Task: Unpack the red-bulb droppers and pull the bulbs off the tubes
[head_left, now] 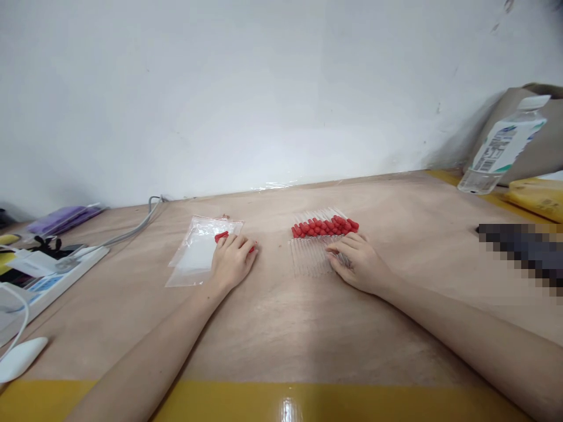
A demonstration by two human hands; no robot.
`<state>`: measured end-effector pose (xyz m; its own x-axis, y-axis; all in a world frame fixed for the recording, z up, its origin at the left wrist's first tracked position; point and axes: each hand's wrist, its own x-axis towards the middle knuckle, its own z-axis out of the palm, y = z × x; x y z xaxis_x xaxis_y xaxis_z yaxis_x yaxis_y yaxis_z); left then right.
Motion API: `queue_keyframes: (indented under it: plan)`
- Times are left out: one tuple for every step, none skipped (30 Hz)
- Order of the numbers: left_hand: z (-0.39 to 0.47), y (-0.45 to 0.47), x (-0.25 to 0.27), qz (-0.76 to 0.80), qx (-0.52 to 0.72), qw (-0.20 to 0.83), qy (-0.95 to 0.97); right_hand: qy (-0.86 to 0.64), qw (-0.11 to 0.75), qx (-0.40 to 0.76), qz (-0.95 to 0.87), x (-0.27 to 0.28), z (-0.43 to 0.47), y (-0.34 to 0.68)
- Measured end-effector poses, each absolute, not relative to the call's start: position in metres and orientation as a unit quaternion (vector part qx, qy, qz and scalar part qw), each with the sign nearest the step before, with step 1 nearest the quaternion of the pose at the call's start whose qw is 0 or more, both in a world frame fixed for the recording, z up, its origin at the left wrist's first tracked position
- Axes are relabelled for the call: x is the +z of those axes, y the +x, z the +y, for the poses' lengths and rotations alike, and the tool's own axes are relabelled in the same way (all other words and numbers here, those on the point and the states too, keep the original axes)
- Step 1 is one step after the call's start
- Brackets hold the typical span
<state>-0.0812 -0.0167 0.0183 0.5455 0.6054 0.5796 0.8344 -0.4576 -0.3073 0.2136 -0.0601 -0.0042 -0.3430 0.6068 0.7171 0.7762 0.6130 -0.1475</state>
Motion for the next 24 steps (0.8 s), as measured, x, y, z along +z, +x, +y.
queue_keyframes:
  plan:
    - [-0.016, -0.082, 0.018, -0.437, -0.198, 0.28, -0.831, -0.422, 0.378, -0.111, -0.817, -0.004, -0.061, 0.214]
    - [-0.016, -0.082, 0.018, -0.442, -0.199, 0.269, -0.832, -0.417, 0.372, -0.112, -0.822, -0.004, -0.061, 0.214]
    - [-0.016, -0.083, 0.018, -0.446, -0.202, 0.257, -0.833, -0.411, 0.367, -0.111, -0.827, -0.004, -0.062, 0.214]
    - [-0.016, -0.083, 0.018, -0.449, -0.207, 0.247, -0.834, -0.405, 0.362, -0.11, -0.832, -0.004, -0.063, 0.214]
    - [-0.016, -0.083, 0.018, -0.45, -0.214, 0.238, -0.834, -0.4, 0.356, -0.107, -0.837, -0.004, -0.063, 0.214]
    - [-0.017, -0.083, 0.018, -0.45, -0.221, 0.231, -0.834, -0.396, 0.351, -0.105, -0.842, -0.004, -0.063, 0.214]
    - [-0.018, -0.083, 0.017, -0.449, -0.23, 0.227, -0.833, -0.394, 0.349, -0.105, -0.844, -0.004, -0.063, 0.214]
    - [-0.019, -0.082, 0.017, -0.447, -0.24, 0.224, -0.832, -0.392, 0.347, -0.106, -0.846, -0.004, -0.063, 0.215]
    - [-0.02, -0.08, 0.017, -0.444, -0.251, 0.223, -0.831, -0.391, 0.345, -0.107, -0.847, -0.004, -0.063, 0.215]
    - [-0.022, -0.078, 0.016, -0.439, -0.262, 0.222, -0.83, -0.389, 0.343, -0.109, -0.848, -0.004, -0.063, 0.215]
    - [-0.024, -0.076, 0.016, -0.434, -0.27, 0.221, -0.831, -0.387, 0.34, -0.111, -0.85, -0.004, -0.063, 0.215]
    - [-0.027, -0.073, 0.016, -0.427, -0.277, 0.219, -0.832, -0.386, 0.338, -0.112, -0.851, -0.005, -0.063, 0.216]
    - [-0.029, -0.07, 0.015, -0.421, -0.282, 0.217, -0.835, -0.384, 0.335, -0.114, -0.853, -0.004, -0.063, 0.216]
    - [-0.032, -0.067, 0.015, -0.415, -0.285, 0.214, -0.837, -0.383, 0.332, -0.115, -0.854, -0.004, -0.063, 0.216]
    - [-0.034, -0.064, 0.015, -0.411, -0.288, 0.212, -0.839, -0.382, 0.332, -0.115, -0.855, -0.004, -0.063, 0.216]
    - [-0.036, -0.062, 0.015, -0.407, -0.292, 0.21, -0.839, -0.381, 0.332, -0.115, -0.855, -0.004, -0.063, 0.216]
    - [-0.037, -0.061, 0.014, -0.405, -0.297, 0.209, -0.839, -0.382, 0.333, -0.113, -0.855, -0.004, -0.063, 0.216]
    - [-0.038, -0.06, 0.014, -0.404, -0.303, 0.208, -0.838, -0.383, 0.334, -0.11, -0.854, -0.004, -0.063, 0.216]
    - [-0.038, -0.059, 0.013, -0.404, -0.307, 0.207, -0.836, -0.386, 0.335, -0.107, -0.853, -0.004, -0.063, 0.216]
    - [-0.037, -0.057, 0.013, -0.405, -0.308, 0.207, -0.836, -0.387, 0.338, -0.105, -0.852, -0.003, -0.063, 0.216]
    - [-0.036, -0.055, 0.013, -0.406, -0.307, 0.206, -0.836, -0.388, 0.339, -0.102, -0.851, -0.003, -0.064, 0.216]
    - [-0.034, -0.052, 0.014, -0.407, -0.301, 0.204, -0.838, -0.387, 0.341, -0.101, -0.851, -0.003, -0.064, 0.216]
    - [-0.032, -0.047, 0.014, -0.407, -0.295, 0.2, -0.841, -0.387, 0.342, -0.1, -0.85, -0.003, -0.064, 0.216]
    - [-0.028, -0.04, 0.015, -0.407, -0.289, 0.194, -0.845, -0.386, 0.344, -0.101, -0.85, -0.003, -0.064, 0.216]
